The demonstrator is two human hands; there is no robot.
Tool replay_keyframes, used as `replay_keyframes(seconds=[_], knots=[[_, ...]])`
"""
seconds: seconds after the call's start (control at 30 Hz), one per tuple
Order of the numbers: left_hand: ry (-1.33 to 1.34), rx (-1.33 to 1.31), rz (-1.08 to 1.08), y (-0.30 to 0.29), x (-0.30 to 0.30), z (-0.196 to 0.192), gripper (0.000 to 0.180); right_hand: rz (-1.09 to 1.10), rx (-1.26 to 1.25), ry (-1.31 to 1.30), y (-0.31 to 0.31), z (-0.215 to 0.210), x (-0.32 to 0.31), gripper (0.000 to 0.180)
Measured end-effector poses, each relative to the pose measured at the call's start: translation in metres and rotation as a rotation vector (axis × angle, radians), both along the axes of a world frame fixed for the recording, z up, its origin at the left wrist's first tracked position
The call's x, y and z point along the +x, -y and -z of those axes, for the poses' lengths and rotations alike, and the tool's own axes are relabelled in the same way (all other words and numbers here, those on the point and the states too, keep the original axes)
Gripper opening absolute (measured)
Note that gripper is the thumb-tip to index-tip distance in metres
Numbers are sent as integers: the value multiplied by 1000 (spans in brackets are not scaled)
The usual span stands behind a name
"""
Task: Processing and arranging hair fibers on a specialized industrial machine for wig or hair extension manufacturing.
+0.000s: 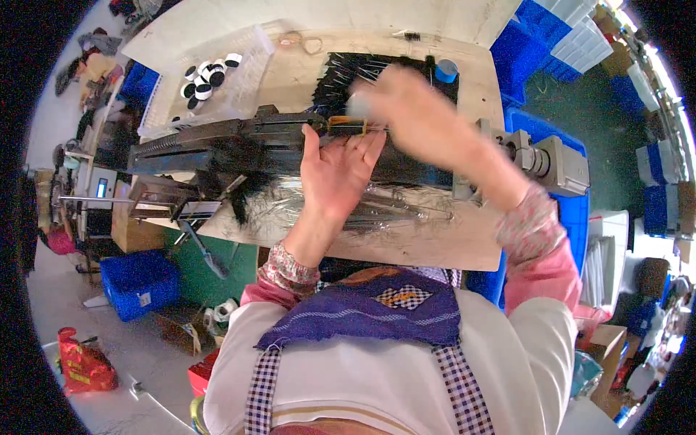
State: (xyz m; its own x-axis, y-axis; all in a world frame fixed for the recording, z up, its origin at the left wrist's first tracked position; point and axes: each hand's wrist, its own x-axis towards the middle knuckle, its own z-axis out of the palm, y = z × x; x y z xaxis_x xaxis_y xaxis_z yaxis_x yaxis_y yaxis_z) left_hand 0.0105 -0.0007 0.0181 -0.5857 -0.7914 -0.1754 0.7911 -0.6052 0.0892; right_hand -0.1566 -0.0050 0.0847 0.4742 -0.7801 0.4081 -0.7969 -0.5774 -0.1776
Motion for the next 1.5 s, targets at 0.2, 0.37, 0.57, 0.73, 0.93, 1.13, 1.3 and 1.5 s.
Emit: replay_keyframes(seconds=[0.2,0.37,0.57,0.73,0.93,1.13,1.3,1.5], knots=[[51,-121,-133,-14,-1,5,66,59,84,332,17,12,7,14],[124,-143,-185,-13,-4,6,65,59,183,184,19,17,15,14],[181,-132,-137,-9,3,-3,70,20,107,109,17,13,11,12],[188,-226,-79,-9,6,-4,69,-7,-42,54,14,15,10,15],[121,-215,-66,-6,6,-5,70,-5,-187,-21,7,15,23,20],[203,-200,-169,-10,12,-2,73,200,-75,2,-13,-13,26,14],[241,-158,-132,-10,15,-7,69,207,62,-255,-13,2,47,13],[336,-111,-136,-11,13,-24,49,174,34,-303,-7,8,51,10]])
